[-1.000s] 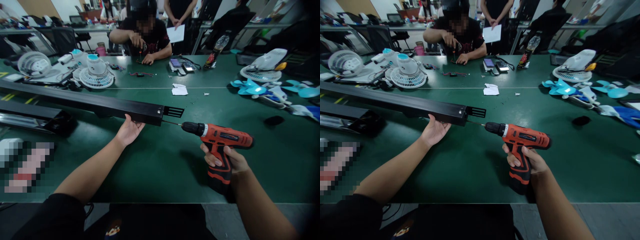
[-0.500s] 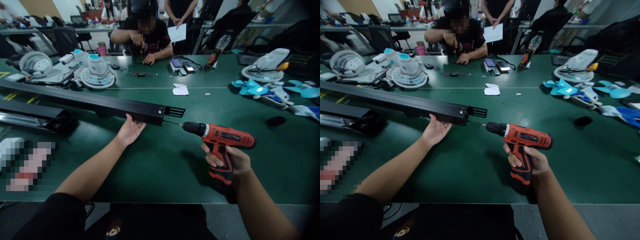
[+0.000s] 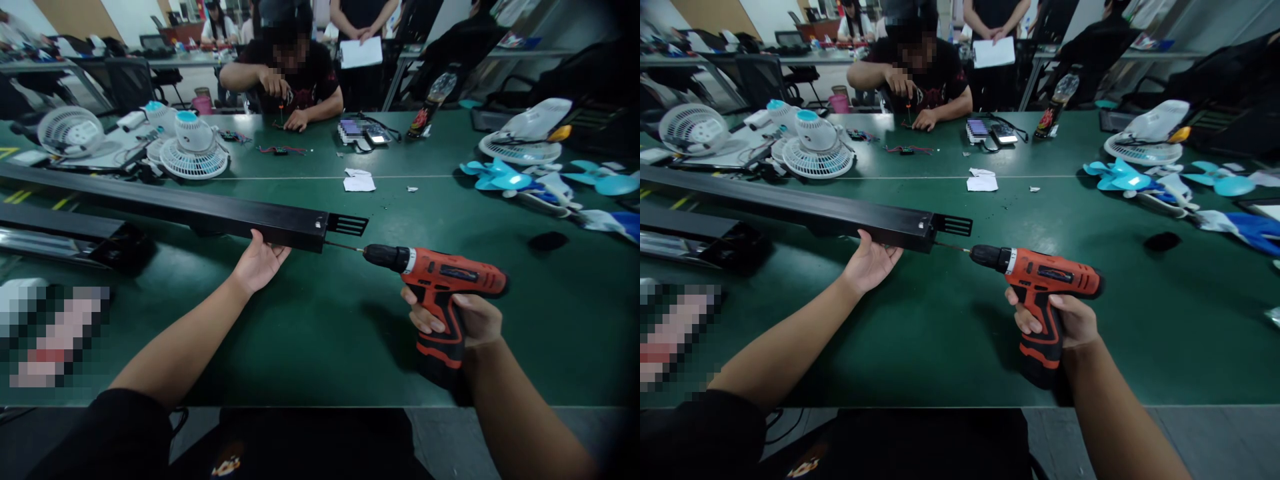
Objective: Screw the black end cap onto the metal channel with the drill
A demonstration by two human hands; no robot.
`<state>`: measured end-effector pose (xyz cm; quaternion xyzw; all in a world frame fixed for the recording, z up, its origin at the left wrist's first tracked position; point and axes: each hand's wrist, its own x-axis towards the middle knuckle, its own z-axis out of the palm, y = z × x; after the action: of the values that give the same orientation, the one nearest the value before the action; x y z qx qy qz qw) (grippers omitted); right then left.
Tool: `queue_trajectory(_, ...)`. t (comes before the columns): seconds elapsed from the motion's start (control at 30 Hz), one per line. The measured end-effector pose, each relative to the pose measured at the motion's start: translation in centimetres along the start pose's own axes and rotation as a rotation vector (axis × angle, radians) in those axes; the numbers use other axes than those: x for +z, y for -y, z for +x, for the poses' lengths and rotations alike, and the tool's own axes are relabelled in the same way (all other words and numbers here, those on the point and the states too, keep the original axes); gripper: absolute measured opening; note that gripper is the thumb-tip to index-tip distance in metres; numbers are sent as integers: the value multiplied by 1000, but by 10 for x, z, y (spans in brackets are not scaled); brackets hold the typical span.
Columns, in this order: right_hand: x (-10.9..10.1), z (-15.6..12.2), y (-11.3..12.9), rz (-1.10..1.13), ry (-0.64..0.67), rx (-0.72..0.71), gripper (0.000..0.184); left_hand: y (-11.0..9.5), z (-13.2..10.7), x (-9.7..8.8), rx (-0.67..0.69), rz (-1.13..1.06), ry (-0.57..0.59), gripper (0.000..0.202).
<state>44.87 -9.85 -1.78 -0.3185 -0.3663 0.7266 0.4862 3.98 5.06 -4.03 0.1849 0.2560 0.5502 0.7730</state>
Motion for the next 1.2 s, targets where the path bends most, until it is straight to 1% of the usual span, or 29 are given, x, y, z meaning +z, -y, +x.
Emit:
queue_trajectory(0.17,-4,1,-1,-1,51,-7,52,0,-1,1,-9,3,-5,58)
queue_trajectory(0.33,-3,0,-1,-41,44,-13,45,1,0,0,3,21,-12,59)
queue_trajectory(0.5,-2,1,-1,-62,45,-15,47,0,2,-5,3,28,-1,55)
queue_trajectory(0.8,2,-1,-1,-64,-3,2,46,0,3,-7,-8,12,32,61)
queue_trajectory(1.07,5,0,0,-48,-41,37,44,1,0,0,13,38,-19,59)
queue_trajectory(1.2,6,0,3,-50,-41,51,45,0,-1,0,2,41,-6,59)
